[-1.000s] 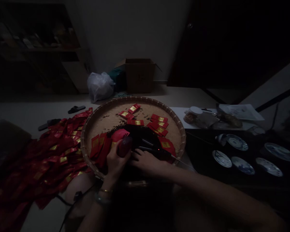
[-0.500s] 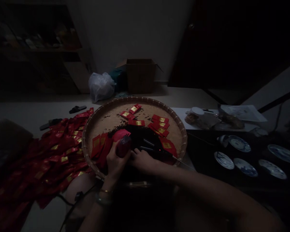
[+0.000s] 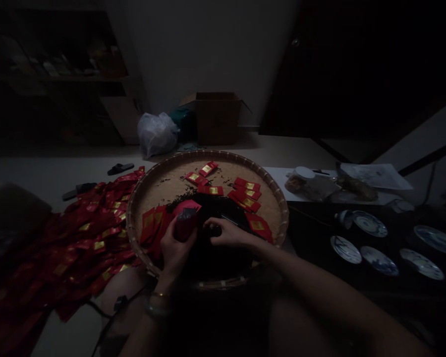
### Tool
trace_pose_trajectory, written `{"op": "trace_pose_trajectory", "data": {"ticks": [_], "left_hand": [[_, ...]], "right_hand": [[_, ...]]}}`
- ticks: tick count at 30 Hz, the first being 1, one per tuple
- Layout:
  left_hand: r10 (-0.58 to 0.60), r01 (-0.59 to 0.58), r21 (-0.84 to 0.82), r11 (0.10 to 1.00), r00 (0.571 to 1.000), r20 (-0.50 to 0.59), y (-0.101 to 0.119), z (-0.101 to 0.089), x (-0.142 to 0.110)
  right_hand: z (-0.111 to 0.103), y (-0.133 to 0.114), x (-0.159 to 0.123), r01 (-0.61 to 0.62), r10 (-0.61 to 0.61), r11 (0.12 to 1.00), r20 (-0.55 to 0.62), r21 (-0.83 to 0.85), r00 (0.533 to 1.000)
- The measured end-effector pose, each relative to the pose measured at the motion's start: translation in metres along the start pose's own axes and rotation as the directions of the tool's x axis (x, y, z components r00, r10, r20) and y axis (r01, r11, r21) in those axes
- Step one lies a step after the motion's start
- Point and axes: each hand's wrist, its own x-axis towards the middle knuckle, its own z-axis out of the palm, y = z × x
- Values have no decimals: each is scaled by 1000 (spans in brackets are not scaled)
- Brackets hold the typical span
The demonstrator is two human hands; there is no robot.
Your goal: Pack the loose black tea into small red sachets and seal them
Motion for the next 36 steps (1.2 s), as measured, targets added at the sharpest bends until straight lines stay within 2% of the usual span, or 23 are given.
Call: {"op": "trace_pose_trajectory", "data": {"ticks": [3, 5, 7, 10, 17, 23, 26, 29, 33, 36], "left_hand": [[11, -11, 10, 1000, 1000, 17, 3, 0, -1], [19, -20, 12, 1000, 999, 34, 4, 1, -1], [26, -26, -4, 1000, 998, 63, 4, 2, -1], [33, -32, -18, 999, 995, 90, 5, 4, -1], [16, -4, -103, 995, 993, 113, 9, 4, -2], [16, -10, -144, 990, 999, 40, 4, -2, 1], [74, -72, -83, 994, 997, 25, -3, 0, 1], [182, -182, -24, 983, 983, 35, -8, 3, 1], [343, -345, 24, 938, 938, 47, -5, 8, 1], [390, -394, 60, 917, 918, 64, 1, 13, 3]], "right_hand": [[3, 2, 3, -142, 155, 965, -42, 222, 987], [7, 0, 4, -204, 239, 899, -44, 387, 970], [11, -2, 6, -243, 306, 787, -17, 567, 952], [19, -4, 10, -267, 365, 552, 59, 790, 929], [24, -11, 15, -367, 405, 272, 240, 890, 882], [3, -21, 11, -262, 437, 201, 153, 944, 886], [-12, -27, 11, -199, 445, 114, 129, 973, 886], [-22, -34, 10, -120, 437, 53, 85, 991, 895], [-31, -45, 10, 21, 394, 58, -43, 998, 918], [-39, -53, 10, 87, 407, 73, -109, 994, 907]]}}
